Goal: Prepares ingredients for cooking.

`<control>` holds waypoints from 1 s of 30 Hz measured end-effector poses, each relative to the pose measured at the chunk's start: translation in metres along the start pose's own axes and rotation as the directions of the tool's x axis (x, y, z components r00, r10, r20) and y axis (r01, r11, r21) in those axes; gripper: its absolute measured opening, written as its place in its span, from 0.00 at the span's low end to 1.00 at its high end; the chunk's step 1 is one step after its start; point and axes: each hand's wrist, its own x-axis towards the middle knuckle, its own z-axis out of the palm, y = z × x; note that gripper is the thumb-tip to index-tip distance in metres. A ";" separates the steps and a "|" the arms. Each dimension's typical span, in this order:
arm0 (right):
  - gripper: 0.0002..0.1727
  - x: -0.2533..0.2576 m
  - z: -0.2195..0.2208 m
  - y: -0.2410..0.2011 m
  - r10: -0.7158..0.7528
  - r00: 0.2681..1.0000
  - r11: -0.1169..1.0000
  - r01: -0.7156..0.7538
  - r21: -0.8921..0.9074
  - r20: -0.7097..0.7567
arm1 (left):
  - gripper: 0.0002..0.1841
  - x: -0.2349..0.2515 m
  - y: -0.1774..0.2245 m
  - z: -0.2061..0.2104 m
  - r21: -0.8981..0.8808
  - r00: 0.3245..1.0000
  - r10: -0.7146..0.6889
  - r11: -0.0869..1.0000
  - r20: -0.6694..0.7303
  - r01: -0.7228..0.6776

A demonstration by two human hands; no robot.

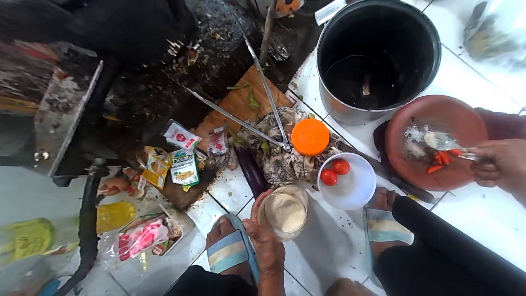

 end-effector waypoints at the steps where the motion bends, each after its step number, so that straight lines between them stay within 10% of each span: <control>1: 0.17 -0.019 0.047 -0.036 0.138 0.947 0.982 -0.168 -0.081 -0.289 | 0.56 0.000 -0.001 0.000 0.004 1.000 0.004 1.000 -0.013 -0.004; 4: 0.16 -0.027 0.089 -0.063 0.298 0.799 0.899 -0.419 -0.130 -0.522 | 0.56 0.000 -0.002 0.002 0.005 0.998 0.024 1.000 -0.054 -0.023; 30: 0.17 -0.022 0.082 -0.055 0.351 0.789 0.914 -0.406 0.000 -0.505 | 0.45 0.000 0.001 0.006 0.035 0.994 0.024 0.999 -0.109 -0.021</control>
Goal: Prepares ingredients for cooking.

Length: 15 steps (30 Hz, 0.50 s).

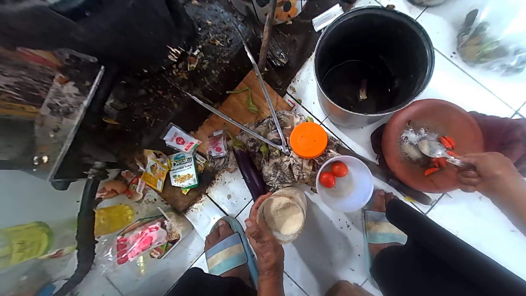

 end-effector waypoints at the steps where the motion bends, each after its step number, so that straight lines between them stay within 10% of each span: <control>1: 0.17 0.000 0.000 0.000 0.001 1.000 1.000 -0.001 0.015 0.010 | 0.45 0.000 0.000 0.000 0.001 1.000 0.002 1.000 0.003 -0.002; 15: 0.21 0.002 -0.003 0.003 0.025 0.998 0.998 -0.028 0.057 0.058 | 0.47 0.002 -0.001 -0.001 -0.032 1.000 0.024 0.999 -0.005 -0.024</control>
